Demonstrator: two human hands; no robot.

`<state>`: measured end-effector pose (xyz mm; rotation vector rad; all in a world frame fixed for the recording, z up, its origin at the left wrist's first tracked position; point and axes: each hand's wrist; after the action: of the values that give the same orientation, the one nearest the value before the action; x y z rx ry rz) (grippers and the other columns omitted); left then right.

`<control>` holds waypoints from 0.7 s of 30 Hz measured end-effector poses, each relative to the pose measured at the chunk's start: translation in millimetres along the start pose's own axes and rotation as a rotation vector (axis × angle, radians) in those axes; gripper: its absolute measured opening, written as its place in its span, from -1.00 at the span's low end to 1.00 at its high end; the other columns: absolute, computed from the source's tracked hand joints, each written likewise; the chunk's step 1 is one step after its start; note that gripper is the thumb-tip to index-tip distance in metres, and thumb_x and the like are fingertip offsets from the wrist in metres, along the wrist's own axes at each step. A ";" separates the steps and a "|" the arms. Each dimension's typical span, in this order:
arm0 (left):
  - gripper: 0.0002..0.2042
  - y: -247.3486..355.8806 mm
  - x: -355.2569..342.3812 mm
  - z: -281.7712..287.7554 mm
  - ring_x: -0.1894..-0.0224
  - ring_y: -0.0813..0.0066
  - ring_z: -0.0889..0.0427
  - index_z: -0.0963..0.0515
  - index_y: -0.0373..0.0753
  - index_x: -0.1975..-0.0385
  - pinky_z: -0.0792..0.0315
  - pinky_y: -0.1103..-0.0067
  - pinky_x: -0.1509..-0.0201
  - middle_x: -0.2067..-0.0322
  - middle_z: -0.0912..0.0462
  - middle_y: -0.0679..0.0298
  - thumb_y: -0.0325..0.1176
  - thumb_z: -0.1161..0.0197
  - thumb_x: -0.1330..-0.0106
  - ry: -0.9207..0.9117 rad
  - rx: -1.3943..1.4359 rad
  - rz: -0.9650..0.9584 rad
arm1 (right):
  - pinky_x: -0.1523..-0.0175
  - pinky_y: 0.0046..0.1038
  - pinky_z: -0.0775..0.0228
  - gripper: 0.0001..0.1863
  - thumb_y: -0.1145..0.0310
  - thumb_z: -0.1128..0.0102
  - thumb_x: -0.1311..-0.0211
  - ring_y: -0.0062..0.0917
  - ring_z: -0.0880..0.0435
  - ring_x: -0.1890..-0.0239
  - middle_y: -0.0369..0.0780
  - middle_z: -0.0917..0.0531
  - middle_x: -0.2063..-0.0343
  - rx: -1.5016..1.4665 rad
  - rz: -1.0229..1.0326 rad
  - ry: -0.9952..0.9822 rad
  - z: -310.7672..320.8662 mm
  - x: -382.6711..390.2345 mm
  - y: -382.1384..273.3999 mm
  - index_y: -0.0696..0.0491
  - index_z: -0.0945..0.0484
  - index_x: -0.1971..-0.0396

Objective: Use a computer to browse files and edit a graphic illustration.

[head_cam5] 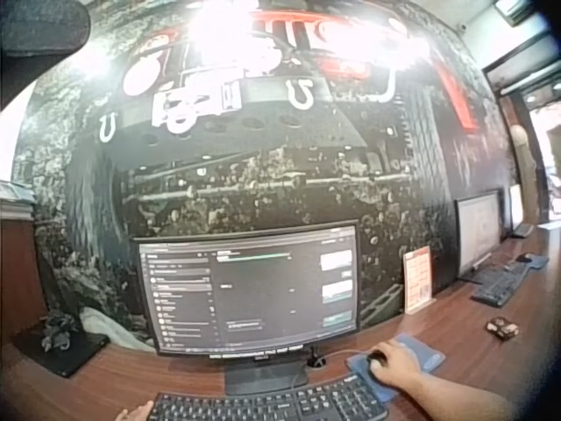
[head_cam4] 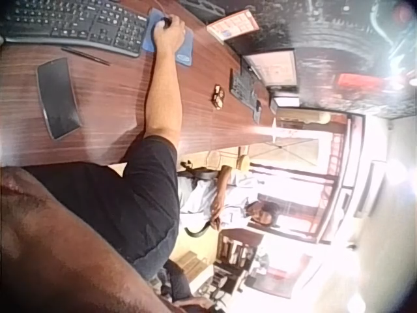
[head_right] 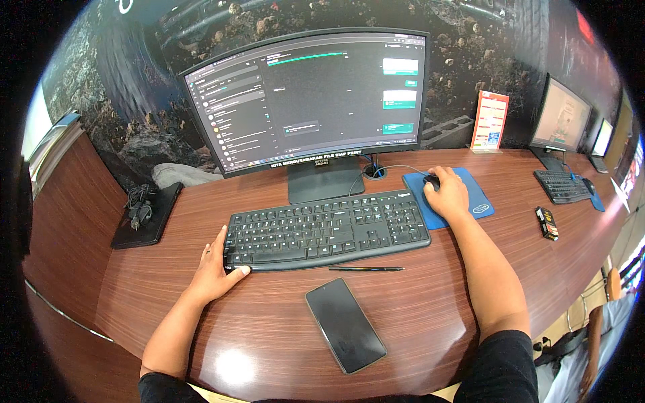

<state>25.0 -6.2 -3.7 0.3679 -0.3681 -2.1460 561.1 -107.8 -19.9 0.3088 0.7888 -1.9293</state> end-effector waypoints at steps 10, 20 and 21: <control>0.10 0.0 0.3 -0.9 -0.55 -0.16 -0.11 0.08 -0.41 -0.54 0.15 0.01 -0.61 -0.45 -0.19 -0.29 0.09 -0.44 -0.19 0.005 0.001 0.002 | -0.20 -0.17 -0.47 -0.62 0.27 -0.25 -0.15 -0.14 -0.63 -0.08 -0.14 -0.67 0.01 0.010 -0.014 -0.012 2.3 0.4 -2.5 0.01 -0.65 0.00; 0.10 0.9 0.5 0.9 -0.54 -0.18 -0.11 0.08 -0.42 -0.54 0.15 0.01 -0.60 -0.44 -0.20 -0.29 0.09 -0.44 -0.20 0.000 0.011 -0.002 | -0.21 -0.16 -0.47 -0.61 0.28 -0.27 -0.15 -0.12 -0.63 -0.09 -0.12 -0.67 -0.02 0.004 -0.010 -0.023 1.5 -0.1 -2.1 0.03 -0.64 0.00; 0.10 0.9 0.5 0.9 -0.54 -0.18 -0.11 0.08 -0.42 -0.54 0.15 0.01 -0.60 -0.44 -0.20 -0.29 0.09 -0.44 -0.20 0.000 0.011 -0.002 | -0.21 -0.16 -0.46 -0.61 0.28 -0.27 -0.15 -0.12 -0.63 -0.09 -0.12 -0.67 -0.02 0.005 -0.008 -0.021 1.5 0.0 -2.2 0.03 -0.64 0.00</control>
<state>25.0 -7.0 -2.5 0.3740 -0.3798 -2.1464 559.4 -108.1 -17.9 0.2883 0.7723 -1.9388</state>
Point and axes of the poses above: each hand's wrist, its own x-axis away from the middle knuckle, its own z-axis out of the back of the hand, y = z × x
